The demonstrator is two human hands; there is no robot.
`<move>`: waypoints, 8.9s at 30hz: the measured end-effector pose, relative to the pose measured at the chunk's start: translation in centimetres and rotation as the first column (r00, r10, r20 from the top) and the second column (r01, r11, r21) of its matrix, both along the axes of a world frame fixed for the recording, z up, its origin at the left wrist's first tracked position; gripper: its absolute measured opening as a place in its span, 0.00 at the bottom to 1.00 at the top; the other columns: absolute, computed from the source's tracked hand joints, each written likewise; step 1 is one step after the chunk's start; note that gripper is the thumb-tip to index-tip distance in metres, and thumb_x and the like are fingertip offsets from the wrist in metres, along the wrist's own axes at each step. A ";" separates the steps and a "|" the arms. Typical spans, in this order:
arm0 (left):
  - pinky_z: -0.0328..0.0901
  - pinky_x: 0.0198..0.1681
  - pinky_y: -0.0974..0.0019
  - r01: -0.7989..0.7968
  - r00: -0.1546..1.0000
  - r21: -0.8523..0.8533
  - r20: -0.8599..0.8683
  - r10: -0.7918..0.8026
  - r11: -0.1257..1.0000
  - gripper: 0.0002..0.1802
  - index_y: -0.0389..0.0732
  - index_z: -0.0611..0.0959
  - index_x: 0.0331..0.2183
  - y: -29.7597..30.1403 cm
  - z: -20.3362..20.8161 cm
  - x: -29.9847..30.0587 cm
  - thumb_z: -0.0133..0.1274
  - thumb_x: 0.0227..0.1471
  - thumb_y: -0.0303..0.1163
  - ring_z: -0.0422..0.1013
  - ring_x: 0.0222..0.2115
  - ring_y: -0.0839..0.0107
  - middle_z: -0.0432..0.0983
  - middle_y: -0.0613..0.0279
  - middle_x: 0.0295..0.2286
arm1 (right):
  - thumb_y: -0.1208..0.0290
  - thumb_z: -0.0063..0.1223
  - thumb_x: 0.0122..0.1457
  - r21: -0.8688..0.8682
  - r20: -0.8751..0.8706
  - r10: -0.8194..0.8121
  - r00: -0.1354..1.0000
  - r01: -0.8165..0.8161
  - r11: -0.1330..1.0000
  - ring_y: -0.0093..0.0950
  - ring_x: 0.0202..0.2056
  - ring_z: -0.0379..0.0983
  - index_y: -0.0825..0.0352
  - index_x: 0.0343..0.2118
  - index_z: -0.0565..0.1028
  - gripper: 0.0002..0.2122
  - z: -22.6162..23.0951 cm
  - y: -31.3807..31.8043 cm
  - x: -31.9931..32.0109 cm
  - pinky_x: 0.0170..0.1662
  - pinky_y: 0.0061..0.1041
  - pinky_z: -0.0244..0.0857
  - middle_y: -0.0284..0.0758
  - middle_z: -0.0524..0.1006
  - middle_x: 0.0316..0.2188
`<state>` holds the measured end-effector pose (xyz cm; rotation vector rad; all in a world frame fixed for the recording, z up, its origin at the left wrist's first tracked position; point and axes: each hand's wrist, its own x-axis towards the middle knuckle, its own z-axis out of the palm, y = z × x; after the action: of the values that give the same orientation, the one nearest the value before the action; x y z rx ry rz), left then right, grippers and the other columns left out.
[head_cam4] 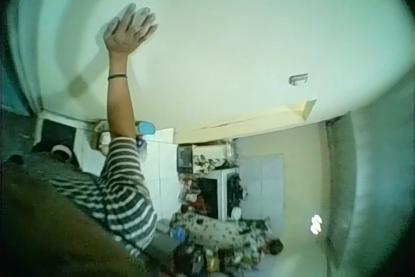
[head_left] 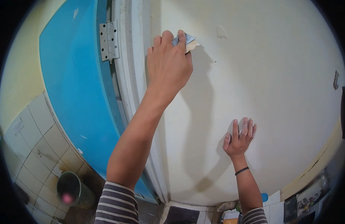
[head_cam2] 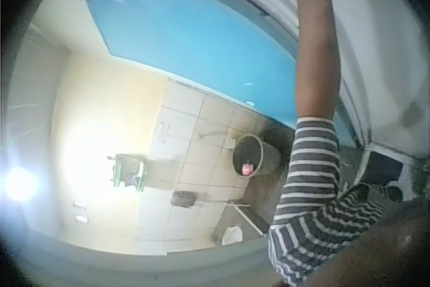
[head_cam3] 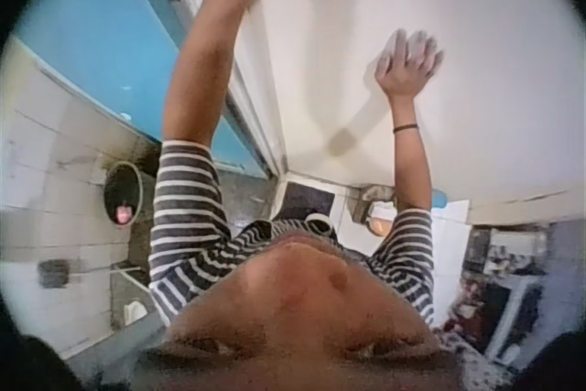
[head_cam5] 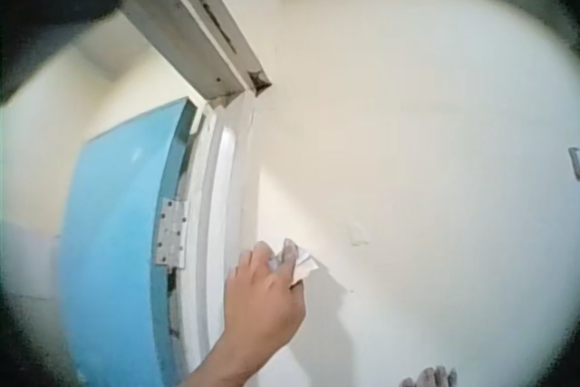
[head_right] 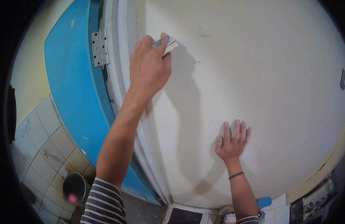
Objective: The person sands down patches on a wall and a door frame using sandpaper.
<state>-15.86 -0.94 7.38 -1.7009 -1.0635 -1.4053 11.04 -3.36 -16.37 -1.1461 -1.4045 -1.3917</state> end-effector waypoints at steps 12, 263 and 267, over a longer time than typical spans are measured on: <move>0.62 0.38 0.56 -0.005 1.000 -0.018 0.005 0.005 1.000 0.29 0.38 0.79 0.55 -0.2 -0.3 0.1 0.57 0.49 0.28 0.66 0.39 0.57 0.68 0.54 0.35 | 0.62 0.41 0.61 0.004 0.006 -0.012 1.000 0.012 1.000 0.49 0.67 0.54 0.63 0.59 0.74 0.24 0.1 -0.1 -0.1 0.69 0.57 0.46 0.46 0.62 0.65; 0.64 0.33 0.58 0.015 0.984 0.141 -0.179 0.010 0.990 0.29 0.38 0.81 0.53 -1.6 0.7 8.5 0.56 0.46 0.27 0.68 0.33 0.59 0.70 0.57 0.34 | 0.61 0.46 0.58 0.013 -0.054 0.092 0.994 -0.092 0.996 0.43 0.67 0.56 0.55 0.56 0.78 0.23 -0.2 0.2 -0.5 0.70 0.53 0.48 0.39 0.64 0.64; 0.64 0.33 0.57 0.016 0.980 0.098 -0.201 0.004 0.995 0.28 0.37 0.82 0.52 -1.7 -0.1 8.4 0.56 0.46 0.27 0.69 0.34 0.59 0.70 0.56 0.34 | 0.61 0.45 0.58 0.019 -0.046 0.086 0.995 -0.086 0.996 0.43 0.67 0.56 0.55 0.56 0.78 0.23 -0.5 0.4 -0.4 0.70 0.53 0.48 0.39 0.64 0.64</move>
<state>-7.43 -2.65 7.28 -1.7334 -0.8642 -1.2384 10.64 -2.93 -16.86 -1.0877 -1.3901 -1.3063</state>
